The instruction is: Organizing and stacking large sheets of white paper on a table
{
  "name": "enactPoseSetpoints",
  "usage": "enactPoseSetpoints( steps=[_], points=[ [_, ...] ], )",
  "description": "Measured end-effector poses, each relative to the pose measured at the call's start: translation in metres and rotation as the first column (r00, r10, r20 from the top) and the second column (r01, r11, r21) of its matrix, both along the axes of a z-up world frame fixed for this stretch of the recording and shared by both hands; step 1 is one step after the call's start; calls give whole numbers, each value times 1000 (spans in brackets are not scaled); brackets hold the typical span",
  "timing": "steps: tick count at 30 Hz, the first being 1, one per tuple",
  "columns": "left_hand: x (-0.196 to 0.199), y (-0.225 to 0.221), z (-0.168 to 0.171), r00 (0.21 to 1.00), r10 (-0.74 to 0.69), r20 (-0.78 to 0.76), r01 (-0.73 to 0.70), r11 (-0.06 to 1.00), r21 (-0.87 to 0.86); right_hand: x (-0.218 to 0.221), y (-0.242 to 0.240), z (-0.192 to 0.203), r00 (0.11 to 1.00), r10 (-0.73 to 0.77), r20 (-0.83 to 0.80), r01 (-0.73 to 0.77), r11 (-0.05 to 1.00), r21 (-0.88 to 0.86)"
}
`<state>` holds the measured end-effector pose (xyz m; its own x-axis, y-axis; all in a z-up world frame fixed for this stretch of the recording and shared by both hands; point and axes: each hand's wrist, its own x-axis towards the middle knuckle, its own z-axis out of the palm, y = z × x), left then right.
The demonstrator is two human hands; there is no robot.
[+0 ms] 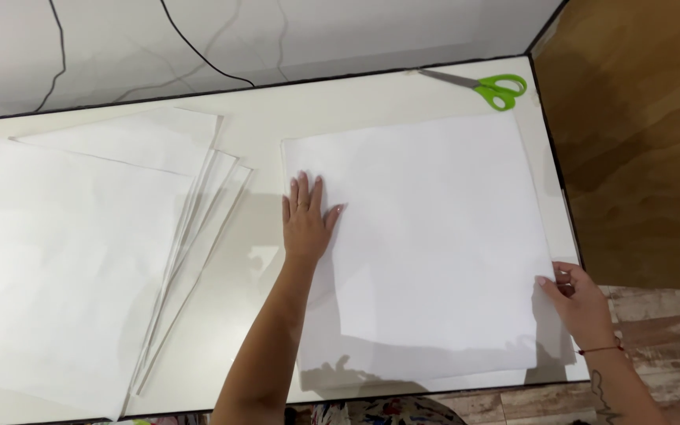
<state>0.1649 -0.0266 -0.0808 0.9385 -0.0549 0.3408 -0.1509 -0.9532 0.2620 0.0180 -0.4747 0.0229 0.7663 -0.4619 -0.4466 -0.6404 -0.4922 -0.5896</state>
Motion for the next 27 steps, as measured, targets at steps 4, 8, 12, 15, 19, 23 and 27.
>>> enactPoseSetpoints(
  steps=[4, 8, 12, 15, 19, 23, 27],
  points=[
    [-7, -2, -8, 993, 26, 112, -37, 995, 94, -4, -7, -18, 1000, 17, 24, -16, 999, -38],
    [-5, 1, -15, 991, 27, 132, -44, 991, 124, -10, -25, -55, 980, 73, 185, -58, 995, -81],
    [-4, 0, 2, 978, 48, -201, -43, 999, 27, -18, -17, -61, 963, 123, 241, -55, 961, -272],
    [-22, -16, 25, 988, 37, -148, -15, 990, 142, -20, 14, -22, 873, 285, 397, -73, 880, -470],
    [-97, -61, 40, 989, -143, 33, 133, 970, 203, -24, 58, -36, 716, 552, 428, -298, 796, -527],
    [-164, -76, 33, 975, -222, 12, 220, 971, 97, -34, 103, -36, 586, 801, 128, -578, 522, -627],
    [-187, -54, 29, 992, -126, 7, 124, 984, 125, -44, 112, -42, 592, 806, 35, -603, 470, -645]
  ],
)
